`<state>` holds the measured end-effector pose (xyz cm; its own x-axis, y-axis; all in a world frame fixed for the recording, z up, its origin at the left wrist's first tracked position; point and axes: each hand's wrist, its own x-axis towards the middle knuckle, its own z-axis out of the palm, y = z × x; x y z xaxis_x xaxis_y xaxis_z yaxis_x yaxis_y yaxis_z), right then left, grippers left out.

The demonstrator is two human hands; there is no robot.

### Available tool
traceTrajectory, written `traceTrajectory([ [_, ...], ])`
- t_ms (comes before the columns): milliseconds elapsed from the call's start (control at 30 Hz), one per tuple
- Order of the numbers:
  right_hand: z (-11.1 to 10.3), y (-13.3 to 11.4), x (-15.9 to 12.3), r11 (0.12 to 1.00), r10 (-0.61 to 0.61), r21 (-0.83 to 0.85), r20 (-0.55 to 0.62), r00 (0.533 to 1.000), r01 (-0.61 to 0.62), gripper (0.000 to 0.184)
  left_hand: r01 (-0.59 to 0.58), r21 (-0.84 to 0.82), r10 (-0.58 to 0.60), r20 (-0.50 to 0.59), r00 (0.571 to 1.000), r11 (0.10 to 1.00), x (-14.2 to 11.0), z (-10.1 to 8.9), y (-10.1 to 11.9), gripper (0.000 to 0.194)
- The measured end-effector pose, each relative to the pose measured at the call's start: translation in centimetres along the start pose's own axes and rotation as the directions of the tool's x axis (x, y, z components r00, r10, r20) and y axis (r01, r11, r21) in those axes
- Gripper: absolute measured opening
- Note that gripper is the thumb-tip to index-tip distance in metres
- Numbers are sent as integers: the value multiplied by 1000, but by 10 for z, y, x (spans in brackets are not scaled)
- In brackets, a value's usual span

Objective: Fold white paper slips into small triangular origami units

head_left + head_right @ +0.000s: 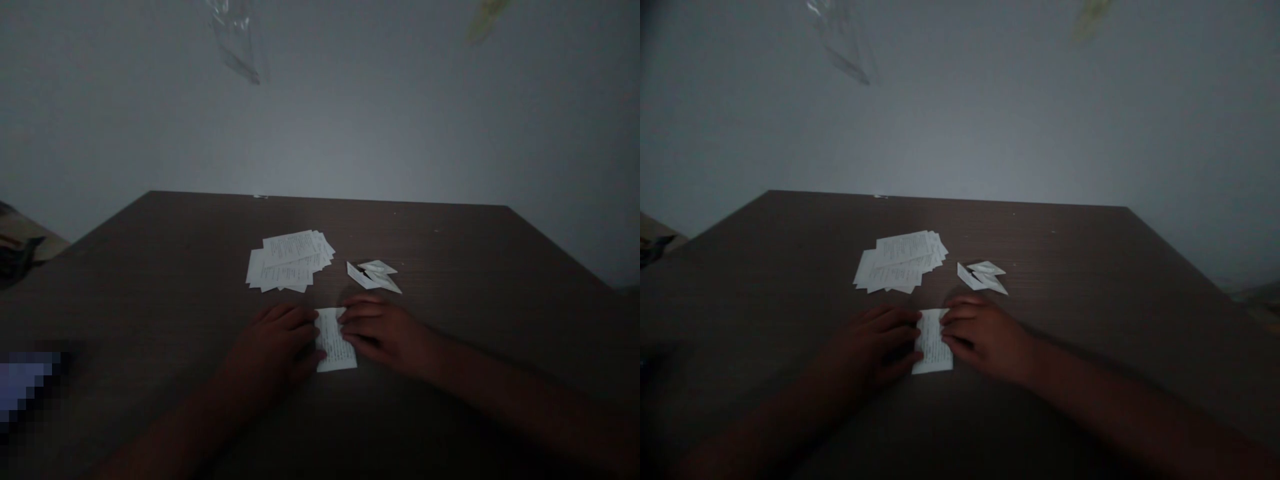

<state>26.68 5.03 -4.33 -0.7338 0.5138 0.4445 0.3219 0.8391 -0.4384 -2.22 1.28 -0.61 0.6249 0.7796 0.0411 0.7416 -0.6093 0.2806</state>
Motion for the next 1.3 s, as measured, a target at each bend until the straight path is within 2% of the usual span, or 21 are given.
traceTrajectory([
  [300, -2, 15, 9, 996, 70, -41, -90, 993, -74, 14, 42, -23, -42, 27, 999, 999, 2, -1, 1, 11],
  [467, -5, 12, 9, 992, 122, -33, -21, 992, -122, 9, 41, -24, -40, 24, 999, 999, 1, -1, 1, 14],
  [733, -20, 5, 6, 990, 143, -26, 145, 979, -141, 43, 52, -15, -51, 39, 998, 999, 2, -4, 2, 11],
  [1000, -25, -4, 3, 989, 144, -62, 203, 969, -134, 77, 49, -11, -48, 35, 998, 999, 1, -6, 4, 15],
  [1067, -24, -1, 3, 992, 120, -48, 179, 977, -113, 73, 37, -1, -37, 11, 999, 999, 0, -4, 5, 17],
  [1100, -22, 1, 3, 994, 104, -38, 160, 982, -99, 65, 30, 5, -30, -5, 1000, 1000, 0, -2, 4, 18],
  [1200, -17, 7, 3, 998, 56, -40, 106, 993, -52, 27, -4, 31, 6, -45, 999, 1000, -1, 4, 2, 17],
  [1300, -9, 5, 3, 992, 34, -121, 49, 998, -28, 12, -26, 58, 29, -63, 998, 998, -1, 9, -1, 23],
])
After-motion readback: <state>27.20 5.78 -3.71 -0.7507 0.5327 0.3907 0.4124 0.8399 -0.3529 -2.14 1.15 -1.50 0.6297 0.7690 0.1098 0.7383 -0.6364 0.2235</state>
